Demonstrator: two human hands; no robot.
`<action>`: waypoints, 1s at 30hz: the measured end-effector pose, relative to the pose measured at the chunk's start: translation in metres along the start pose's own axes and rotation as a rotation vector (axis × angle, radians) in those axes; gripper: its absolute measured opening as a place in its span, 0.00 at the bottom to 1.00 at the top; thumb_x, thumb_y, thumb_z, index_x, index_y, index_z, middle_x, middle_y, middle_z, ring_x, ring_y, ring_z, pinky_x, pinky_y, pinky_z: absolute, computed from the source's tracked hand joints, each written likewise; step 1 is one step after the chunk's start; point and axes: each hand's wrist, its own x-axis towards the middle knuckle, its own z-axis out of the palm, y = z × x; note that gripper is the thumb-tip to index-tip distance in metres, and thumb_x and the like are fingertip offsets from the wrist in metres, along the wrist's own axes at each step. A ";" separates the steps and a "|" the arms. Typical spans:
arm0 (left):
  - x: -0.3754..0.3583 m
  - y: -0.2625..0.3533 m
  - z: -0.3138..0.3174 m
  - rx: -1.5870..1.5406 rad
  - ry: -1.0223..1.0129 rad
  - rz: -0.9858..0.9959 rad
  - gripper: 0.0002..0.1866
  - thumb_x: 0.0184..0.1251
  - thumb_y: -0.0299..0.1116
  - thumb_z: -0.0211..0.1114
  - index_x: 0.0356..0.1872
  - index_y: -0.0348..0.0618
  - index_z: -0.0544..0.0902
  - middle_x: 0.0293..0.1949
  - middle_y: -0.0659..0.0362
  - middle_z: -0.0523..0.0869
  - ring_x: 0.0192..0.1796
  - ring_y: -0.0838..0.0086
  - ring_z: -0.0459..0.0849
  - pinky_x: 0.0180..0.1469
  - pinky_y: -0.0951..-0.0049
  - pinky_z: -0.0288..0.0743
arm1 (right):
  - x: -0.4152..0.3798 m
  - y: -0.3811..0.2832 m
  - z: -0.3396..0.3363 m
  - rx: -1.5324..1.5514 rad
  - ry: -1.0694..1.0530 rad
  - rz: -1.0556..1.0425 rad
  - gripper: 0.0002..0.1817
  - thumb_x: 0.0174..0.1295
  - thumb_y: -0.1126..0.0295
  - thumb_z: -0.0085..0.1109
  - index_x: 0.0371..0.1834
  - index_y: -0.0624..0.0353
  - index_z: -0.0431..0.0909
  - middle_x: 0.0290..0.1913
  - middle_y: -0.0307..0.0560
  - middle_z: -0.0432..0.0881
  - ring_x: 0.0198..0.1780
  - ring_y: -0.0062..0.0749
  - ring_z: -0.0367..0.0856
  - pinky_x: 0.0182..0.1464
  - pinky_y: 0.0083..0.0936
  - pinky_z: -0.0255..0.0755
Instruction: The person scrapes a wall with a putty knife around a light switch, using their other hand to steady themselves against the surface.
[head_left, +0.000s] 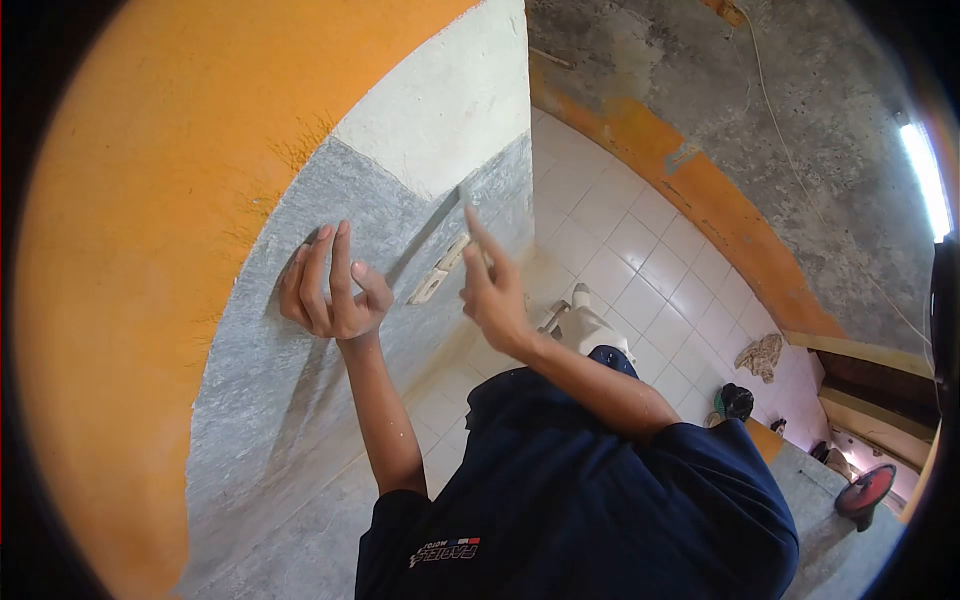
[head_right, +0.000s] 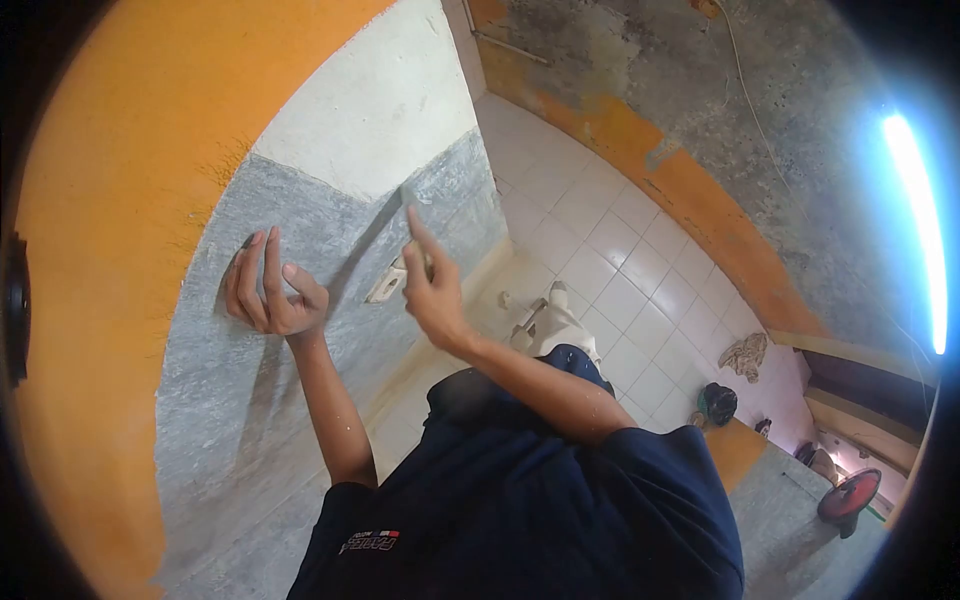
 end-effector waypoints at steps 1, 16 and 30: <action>0.000 0.000 0.001 -0.007 0.011 -0.005 0.16 0.80 0.36 0.53 0.49 0.47 0.91 0.49 0.63 0.90 0.54 0.74 0.82 0.61 0.65 0.75 | 0.005 -0.002 -0.003 0.002 0.002 -0.001 0.30 0.82 0.58 0.49 0.85 0.38 0.57 0.23 0.26 0.57 0.20 0.12 0.57 0.20 0.15 0.50; 0.001 0.000 -0.003 0.013 -0.049 0.005 0.17 0.81 0.39 0.52 0.49 0.50 0.91 0.50 0.66 0.90 0.55 0.76 0.82 0.61 0.65 0.72 | 0.006 0.004 0.003 0.149 0.013 -0.004 0.30 0.82 0.56 0.51 0.84 0.39 0.58 0.20 0.26 0.57 0.18 0.13 0.57 0.20 0.15 0.54; 0.001 0.001 -0.001 0.013 -0.031 0.026 0.17 0.80 0.38 0.53 0.47 0.49 0.92 0.49 0.65 0.90 0.53 0.75 0.82 0.60 0.66 0.72 | 0.034 -0.009 -0.021 0.203 0.116 -0.022 0.27 0.82 0.62 0.49 0.82 0.43 0.63 0.18 0.27 0.61 0.17 0.14 0.59 0.18 0.18 0.58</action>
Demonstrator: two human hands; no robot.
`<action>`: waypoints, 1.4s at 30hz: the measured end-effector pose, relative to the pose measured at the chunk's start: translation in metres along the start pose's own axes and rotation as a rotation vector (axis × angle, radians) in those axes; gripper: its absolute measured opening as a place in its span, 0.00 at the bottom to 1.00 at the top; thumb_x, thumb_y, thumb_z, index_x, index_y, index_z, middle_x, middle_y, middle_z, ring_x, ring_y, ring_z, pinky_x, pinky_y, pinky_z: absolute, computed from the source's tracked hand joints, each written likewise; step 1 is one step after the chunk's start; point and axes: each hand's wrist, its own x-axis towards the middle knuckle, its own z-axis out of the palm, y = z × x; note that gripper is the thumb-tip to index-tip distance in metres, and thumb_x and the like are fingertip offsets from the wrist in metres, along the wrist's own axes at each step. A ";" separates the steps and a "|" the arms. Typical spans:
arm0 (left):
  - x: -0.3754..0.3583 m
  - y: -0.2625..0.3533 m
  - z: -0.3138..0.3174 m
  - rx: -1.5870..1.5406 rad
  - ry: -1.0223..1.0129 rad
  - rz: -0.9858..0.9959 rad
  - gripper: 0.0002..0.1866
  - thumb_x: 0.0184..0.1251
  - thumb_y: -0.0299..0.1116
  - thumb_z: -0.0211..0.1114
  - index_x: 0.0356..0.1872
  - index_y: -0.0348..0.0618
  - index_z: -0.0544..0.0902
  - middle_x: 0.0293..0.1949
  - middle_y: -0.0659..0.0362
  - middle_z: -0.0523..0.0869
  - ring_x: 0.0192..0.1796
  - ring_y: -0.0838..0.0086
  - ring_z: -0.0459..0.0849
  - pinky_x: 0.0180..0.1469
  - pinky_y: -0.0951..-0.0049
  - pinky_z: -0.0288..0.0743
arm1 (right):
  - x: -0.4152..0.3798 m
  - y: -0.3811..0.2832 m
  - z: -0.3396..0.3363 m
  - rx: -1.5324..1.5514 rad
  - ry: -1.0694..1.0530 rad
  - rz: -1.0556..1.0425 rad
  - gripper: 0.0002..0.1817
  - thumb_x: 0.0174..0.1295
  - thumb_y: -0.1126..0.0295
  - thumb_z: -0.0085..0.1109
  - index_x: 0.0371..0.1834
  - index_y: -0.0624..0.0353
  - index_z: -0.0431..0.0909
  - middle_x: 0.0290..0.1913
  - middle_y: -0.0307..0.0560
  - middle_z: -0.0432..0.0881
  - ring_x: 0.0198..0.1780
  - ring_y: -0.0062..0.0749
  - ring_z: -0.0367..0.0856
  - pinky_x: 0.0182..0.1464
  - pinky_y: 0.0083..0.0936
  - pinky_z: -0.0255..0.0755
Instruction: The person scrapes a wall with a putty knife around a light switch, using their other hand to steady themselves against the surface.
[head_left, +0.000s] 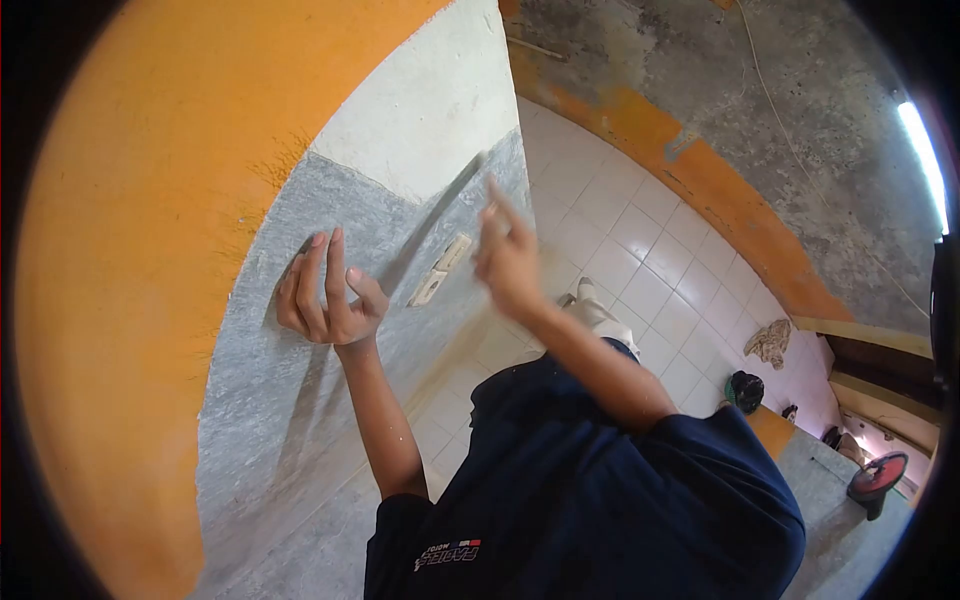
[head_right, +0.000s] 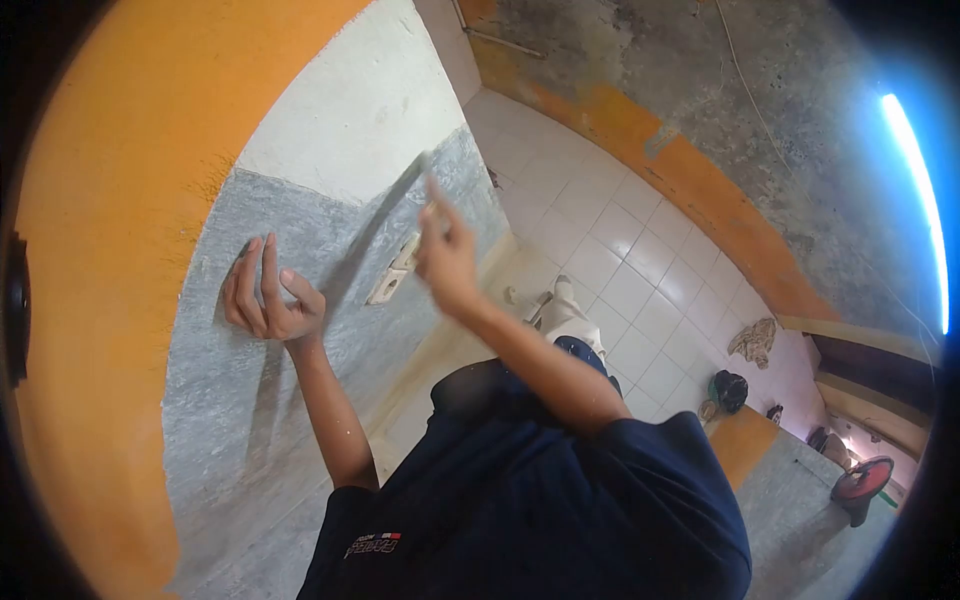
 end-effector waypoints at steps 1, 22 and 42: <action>0.000 0.000 0.000 -0.004 0.005 0.001 0.17 0.80 0.38 0.53 0.47 0.49 0.92 0.48 0.65 0.90 0.53 0.75 0.82 0.60 0.66 0.72 | 0.002 -0.001 -0.002 0.001 -0.002 -0.001 0.27 0.82 0.62 0.49 0.82 0.43 0.63 0.18 0.27 0.61 0.17 0.14 0.59 0.18 0.18 0.58; 0.000 -0.001 0.001 -0.006 -0.007 0.031 0.17 0.80 0.37 0.53 0.47 0.48 0.92 0.47 0.64 0.91 0.52 0.75 0.84 0.59 0.65 0.72 | -0.025 0.003 0.001 -0.055 -0.140 0.094 0.28 0.81 0.62 0.50 0.83 0.37 0.62 0.20 0.26 0.59 0.18 0.12 0.57 0.18 0.16 0.53; 0.000 -0.002 0.003 -0.023 0.020 0.027 0.16 0.80 0.37 0.53 0.46 0.47 0.92 0.48 0.64 0.91 0.52 0.75 0.84 0.59 0.67 0.72 | -0.009 -0.004 0.001 -0.013 -0.087 0.058 0.30 0.82 0.59 0.51 0.84 0.38 0.59 0.21 0.26 0.57 0.19 0.13 0.54 0.20 0.15 0.51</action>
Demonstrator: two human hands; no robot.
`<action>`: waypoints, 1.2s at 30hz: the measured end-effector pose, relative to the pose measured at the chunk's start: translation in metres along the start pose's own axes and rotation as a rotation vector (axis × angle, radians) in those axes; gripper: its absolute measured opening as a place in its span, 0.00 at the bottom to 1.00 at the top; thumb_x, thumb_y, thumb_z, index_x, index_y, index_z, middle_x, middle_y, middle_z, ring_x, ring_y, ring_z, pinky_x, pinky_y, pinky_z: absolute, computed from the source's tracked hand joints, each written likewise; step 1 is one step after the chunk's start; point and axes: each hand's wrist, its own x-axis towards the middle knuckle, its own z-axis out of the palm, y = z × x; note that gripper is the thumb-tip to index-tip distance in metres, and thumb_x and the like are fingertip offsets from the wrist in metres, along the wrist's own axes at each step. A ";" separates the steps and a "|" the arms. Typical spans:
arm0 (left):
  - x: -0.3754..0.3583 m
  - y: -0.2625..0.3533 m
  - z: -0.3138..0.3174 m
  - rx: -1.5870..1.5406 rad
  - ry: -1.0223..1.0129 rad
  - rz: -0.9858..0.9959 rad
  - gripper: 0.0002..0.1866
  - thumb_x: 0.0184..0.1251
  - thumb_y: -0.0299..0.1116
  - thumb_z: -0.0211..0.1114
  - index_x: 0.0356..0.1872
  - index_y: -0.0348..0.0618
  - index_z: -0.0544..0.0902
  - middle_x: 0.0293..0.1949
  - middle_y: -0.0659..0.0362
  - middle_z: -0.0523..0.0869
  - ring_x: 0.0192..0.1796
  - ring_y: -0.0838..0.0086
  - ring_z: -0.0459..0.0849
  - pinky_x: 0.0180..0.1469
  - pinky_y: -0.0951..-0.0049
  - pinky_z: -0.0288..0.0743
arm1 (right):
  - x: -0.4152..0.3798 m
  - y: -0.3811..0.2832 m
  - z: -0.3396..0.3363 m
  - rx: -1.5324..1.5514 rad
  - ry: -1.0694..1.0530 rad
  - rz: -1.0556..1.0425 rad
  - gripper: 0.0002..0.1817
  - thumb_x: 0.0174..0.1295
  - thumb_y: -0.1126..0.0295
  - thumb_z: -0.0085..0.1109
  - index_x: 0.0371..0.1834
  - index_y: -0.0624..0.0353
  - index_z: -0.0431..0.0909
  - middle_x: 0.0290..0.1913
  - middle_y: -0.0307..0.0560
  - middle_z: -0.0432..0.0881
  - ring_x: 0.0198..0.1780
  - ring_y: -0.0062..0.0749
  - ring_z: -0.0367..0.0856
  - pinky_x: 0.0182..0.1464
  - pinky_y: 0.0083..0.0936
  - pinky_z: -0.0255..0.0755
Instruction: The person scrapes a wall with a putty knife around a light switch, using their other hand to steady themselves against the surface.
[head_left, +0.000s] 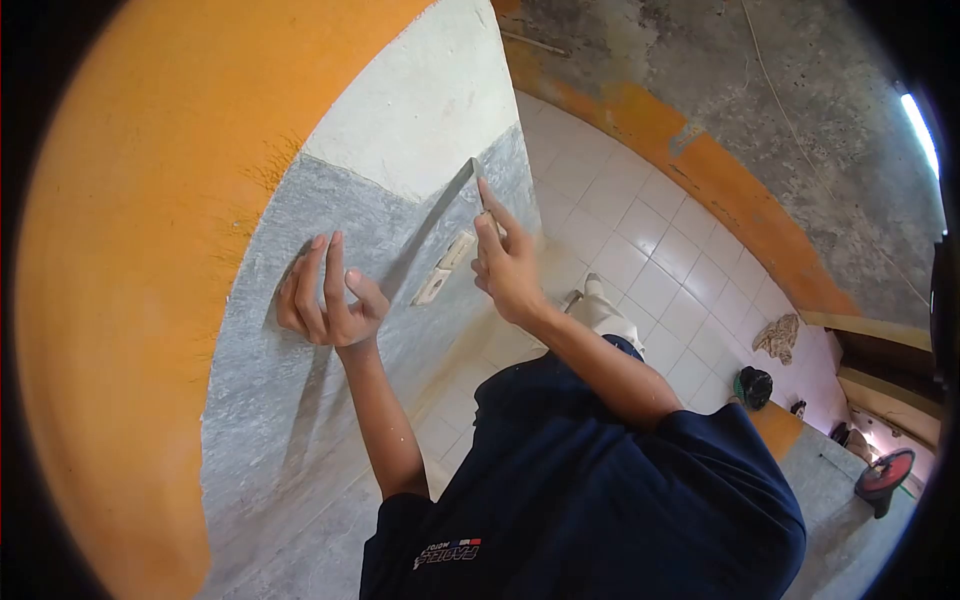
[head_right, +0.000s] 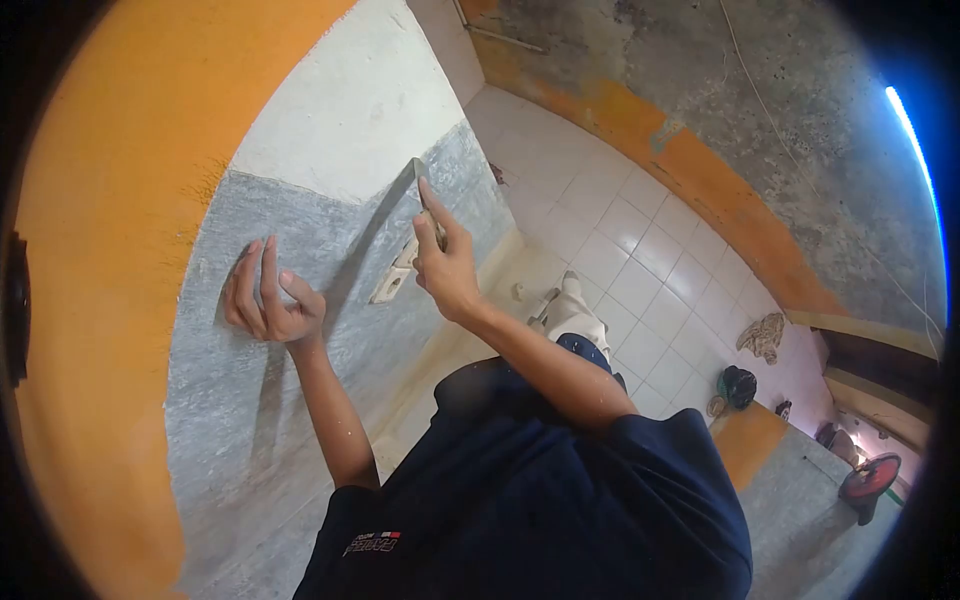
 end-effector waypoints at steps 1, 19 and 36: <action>-0.001 0.000 -0.002 -0.009 0.004 0.002 0.16 0.80 0.37 0.53 0.46 0.47 0.92 0.48 0.64 0.90 0.52 0.75 0.84 0.59 0.67 0.72 | -0.002 0.001 -0.002 0.014 0.004 0.020 0.30 0.82 0.59 0.51 0.84 0.39 0.59 0.21 0.26 0.57 0.19 0.13 0.55 0.20 0.14 0.52; -0.002 0.000 -0.003 -0.007 -0.024 0.006 0.17 0.80 0.38 0.53 0.47 0.48 0.91 0.48 0.65 0.91 0.53 0.75 0.82 0.58 0.66 0.71 | -0.001 0.001 -0.005 -0.061 0.023 -0.009 0.29 0.80 0.62 0.52 0.83 0.40 0.63 0.23 0.26 0.61 0.20 0.12 0.58 0.20 0.17 0.61; -0.002 0.006 -0.011 -0.011 -0.151 -0.063 0.16 0.79 0.40 0.55 0.52 0.54 0.92 0.56 0.64 0.88 0.59 0.73 0.79 0.65 0.64 0.68 | 0.020 0.008 -0.046 -0.228 0.115 -0.181 0.29 0.79 0.65 0.52 0.82 0.48 0.64 0.31 0.32 0.71 0.25 0.14 0.64 0.24 0.16 0.62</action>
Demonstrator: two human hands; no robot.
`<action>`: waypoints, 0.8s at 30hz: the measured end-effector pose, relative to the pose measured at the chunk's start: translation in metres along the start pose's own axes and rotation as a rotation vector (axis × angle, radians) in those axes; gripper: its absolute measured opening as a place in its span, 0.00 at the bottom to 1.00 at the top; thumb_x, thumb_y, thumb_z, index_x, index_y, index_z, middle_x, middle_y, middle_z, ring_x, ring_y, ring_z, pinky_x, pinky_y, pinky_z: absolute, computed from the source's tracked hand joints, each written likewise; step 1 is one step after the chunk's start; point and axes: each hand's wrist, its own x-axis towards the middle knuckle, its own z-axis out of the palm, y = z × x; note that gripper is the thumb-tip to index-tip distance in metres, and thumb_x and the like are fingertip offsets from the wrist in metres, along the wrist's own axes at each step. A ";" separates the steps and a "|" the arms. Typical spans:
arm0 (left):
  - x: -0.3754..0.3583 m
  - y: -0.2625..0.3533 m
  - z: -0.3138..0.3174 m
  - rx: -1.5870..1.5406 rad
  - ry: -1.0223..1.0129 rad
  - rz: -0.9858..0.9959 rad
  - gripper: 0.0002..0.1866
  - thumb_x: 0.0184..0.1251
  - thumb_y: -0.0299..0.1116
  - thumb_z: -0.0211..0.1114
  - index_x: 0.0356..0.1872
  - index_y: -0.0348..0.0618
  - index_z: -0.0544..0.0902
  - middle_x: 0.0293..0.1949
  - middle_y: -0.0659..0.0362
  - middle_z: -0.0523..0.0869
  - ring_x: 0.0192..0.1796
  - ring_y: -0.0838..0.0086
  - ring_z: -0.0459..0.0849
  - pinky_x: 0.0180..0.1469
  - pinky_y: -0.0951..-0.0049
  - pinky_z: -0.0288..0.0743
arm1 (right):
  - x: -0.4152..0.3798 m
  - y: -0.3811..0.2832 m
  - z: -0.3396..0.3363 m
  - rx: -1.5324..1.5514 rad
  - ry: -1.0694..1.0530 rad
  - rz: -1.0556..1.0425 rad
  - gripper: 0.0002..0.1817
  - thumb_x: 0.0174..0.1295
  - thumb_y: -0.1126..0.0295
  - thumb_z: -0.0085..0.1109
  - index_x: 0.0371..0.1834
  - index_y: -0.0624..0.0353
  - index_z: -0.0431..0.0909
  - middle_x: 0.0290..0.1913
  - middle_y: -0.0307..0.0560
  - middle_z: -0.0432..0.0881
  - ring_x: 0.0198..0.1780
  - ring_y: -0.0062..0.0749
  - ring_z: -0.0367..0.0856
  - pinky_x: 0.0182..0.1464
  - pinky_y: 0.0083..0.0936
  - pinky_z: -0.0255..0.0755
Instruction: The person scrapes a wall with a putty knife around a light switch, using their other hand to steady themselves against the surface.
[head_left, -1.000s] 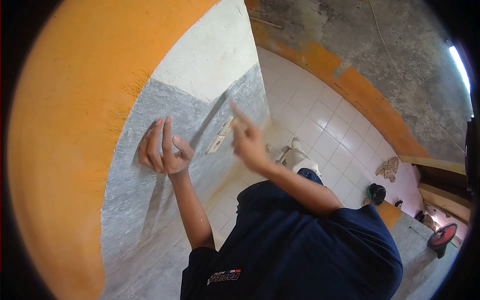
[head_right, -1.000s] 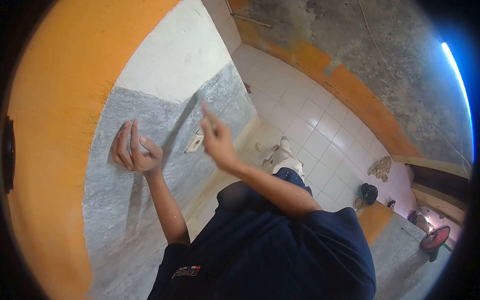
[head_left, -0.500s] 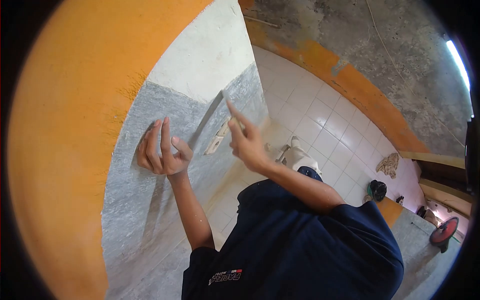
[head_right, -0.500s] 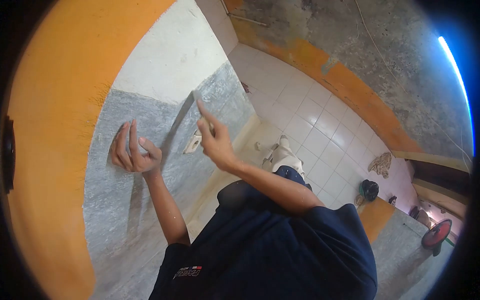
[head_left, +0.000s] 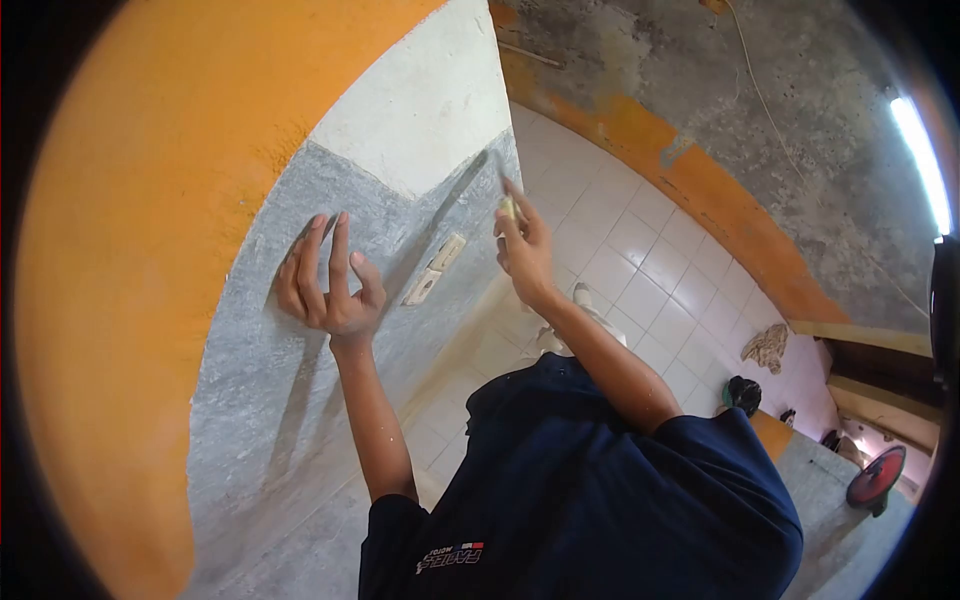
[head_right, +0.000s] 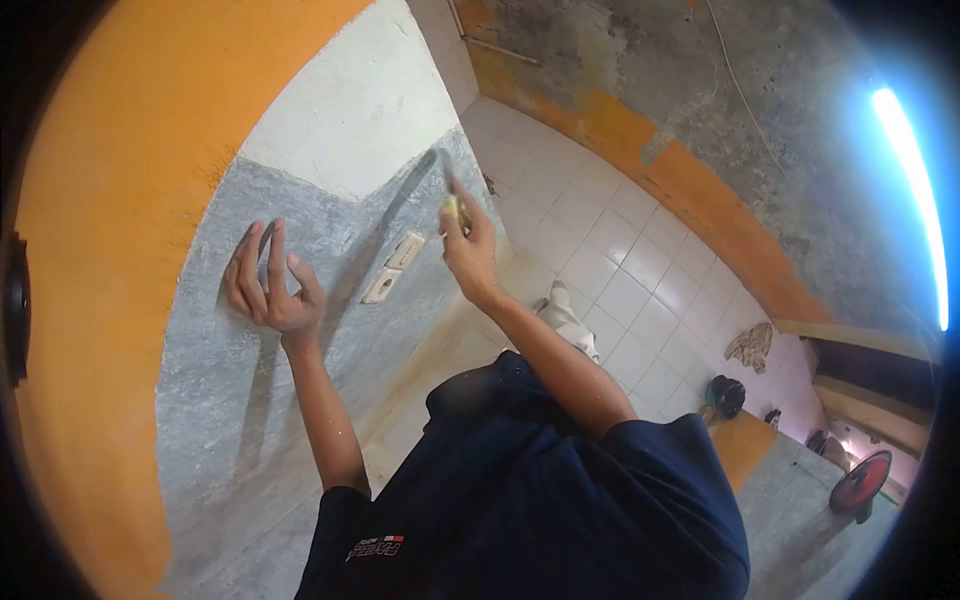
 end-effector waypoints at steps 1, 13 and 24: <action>-0.004 0.002 -0.001 -0.041 -0.052 -0.031 0.17 0.78 0.41 0.56 0.56 0.56 0.91 0.61 0.62 0.85 0.63 0.73 0.77 0.67 0.63 0.66 | 0.001 0.000 -0.006 -0.010 -0.009 -0.002 0.29 0.79 0.65 0.52 0.82 0.48 0.64 0.31 0.32 0.71 0.25 0.14 0.64 0.24 0.16 0.62; -0.072 0.030 -0.004 -0.063 -0.233 -0.414 0.30 0.74 0.45 0.61 0.75 0.46 0.76 0.83 0.33 0.39 0.85 0.43 0.26 0.78 0.40 0.12 | -0.013 0.042 0.032 -0.433 0.043 -0.363 0.26 0.81 0.60 0.50 0.80 0.47 0.68 0.23 0.26 0.64 0.22 0.11 0.59 0.22 0.16 0.56; -0.103 0.020 0.001 0.098 -0.451 -0.348 0.42 0.78 0.56 0.58 0.84 0.49 0.56 0.81 0.29 0.25 0.81 0.40 0.11 0.73 0.34 0.06 | -0.015 0.020 0.035 -0.208 -0.069 -0.126 0.28 0.81 0.61 0.51 0.83 0.40 0.62 0.25 0.25 0.64 0.22 0.11 0.62 0.21 0.14 0.60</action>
